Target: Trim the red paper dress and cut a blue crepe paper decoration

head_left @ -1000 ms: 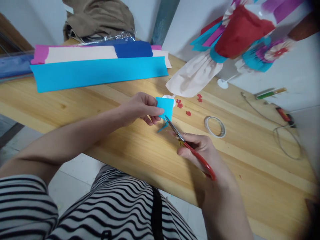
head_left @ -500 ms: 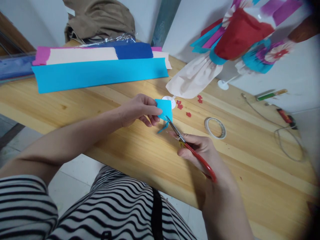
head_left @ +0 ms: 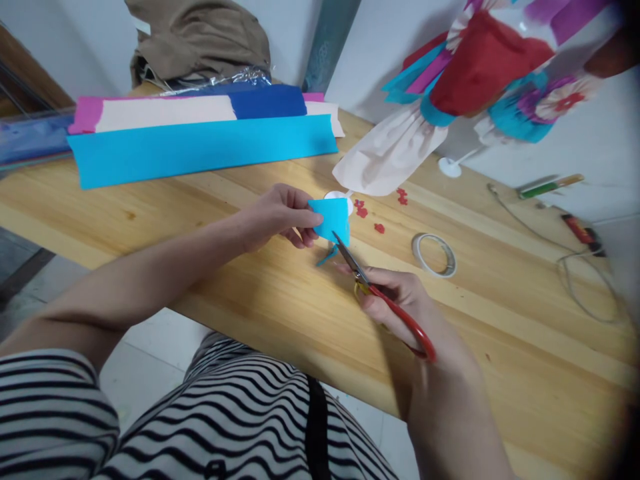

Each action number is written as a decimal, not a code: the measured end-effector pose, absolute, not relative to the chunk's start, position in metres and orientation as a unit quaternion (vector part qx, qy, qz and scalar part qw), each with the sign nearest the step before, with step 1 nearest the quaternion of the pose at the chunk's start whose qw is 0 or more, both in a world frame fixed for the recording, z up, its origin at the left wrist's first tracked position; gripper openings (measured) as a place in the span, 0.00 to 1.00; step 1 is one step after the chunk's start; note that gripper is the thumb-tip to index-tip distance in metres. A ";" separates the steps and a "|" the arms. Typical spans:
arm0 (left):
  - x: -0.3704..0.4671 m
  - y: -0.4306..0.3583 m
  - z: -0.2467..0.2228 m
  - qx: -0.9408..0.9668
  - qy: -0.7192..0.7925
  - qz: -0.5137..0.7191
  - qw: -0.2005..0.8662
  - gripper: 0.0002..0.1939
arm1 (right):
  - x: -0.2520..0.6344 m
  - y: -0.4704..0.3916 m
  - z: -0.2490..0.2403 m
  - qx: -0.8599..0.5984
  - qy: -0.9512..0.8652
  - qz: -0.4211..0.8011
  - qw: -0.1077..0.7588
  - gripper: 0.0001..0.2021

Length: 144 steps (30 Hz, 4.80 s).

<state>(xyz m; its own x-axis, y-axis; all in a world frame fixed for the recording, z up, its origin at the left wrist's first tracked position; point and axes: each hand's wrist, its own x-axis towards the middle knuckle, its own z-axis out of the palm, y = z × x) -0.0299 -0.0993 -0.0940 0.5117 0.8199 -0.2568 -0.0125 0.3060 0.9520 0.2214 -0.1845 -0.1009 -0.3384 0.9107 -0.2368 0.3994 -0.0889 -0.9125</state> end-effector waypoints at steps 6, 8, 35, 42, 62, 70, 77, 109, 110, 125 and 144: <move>-0.030 -0.102 -0.090 0.516 0.395 0.297 0.700 0.07 | 0.235 -0.184 -0.110 -0.508 -0.634 0.537 0.225 0.26; -0.029 -0.102 -0.091 0.521 0.395 0.296 0.697 0.07 | 0.236 -0.183 -0.111 -0.506 -0.637 0.538 0.221 0.26; -0.029 -0.102 -0.092 0.543 0.385 0.286 0.689 0.07 | 0.221 -0.182 -0.099 -0.515 -0.619 0.545 0.233 0.29; -0.030 -0.101 -0.090 0.547 0.387 0.276 0.688 0.08 | 0.215 -0.183 -0.094 -0.505 -0.629 0.536 0.249 0.25; -0.031 -0.100 -0.095 0.546 0.371 0.266 0.702 0.08 | 0.220 -0.184 -0.099 -0.505 -0.629 0.537 0.246 0.32; -0.031 -0.101 -0.095 0.546 0.363 0.271 0.705 0.08 | 0.236 -0.185 -0.112 -0.513 -0.643 0.524 0.220 0.32; -0.028 -0.099 -0.099 0.547 0.368 0.279 0.698 0.07 | 0.227 -0.183 -0.105 -0.504 -0.638 0.535 0.228 0.33; -0.028 -0.096 -0.098 0.575 0.380 0.266 0.674 0.07 | 0.224 -0.183 -0.102 -0.508 -0.631 0.537 0.236 0.28; -0.027 -0.096 -0.098 0.577 0.381 0.267 0.672 0.07 | 0.224 -0.183 -0.102 -0.507 -0.632 0.539 0.230 0.27; -0.030 -0.093 -0.106 0.600 0.353 0.266 0.667 0.08 | 0.207 -0.182 -0.093 -0.535 -0.595 0.541 0.259 0.24; -0.031 -0.095 -0.100 0.545 0.355 0.249 0.717 0.11 | 0.208 -0.183 -0.094 -0.557 -0.610 0.495 0.269 0.32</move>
<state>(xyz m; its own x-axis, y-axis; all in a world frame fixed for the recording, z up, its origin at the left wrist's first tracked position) -0.0313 -0.0953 -0.0999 0.6234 0.7448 -0.2379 0.0304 0.2810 0.9592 0.2082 -0.1827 -0.0940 -0.2348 0.9459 -0.2239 0.4140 -0.1110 -0.9035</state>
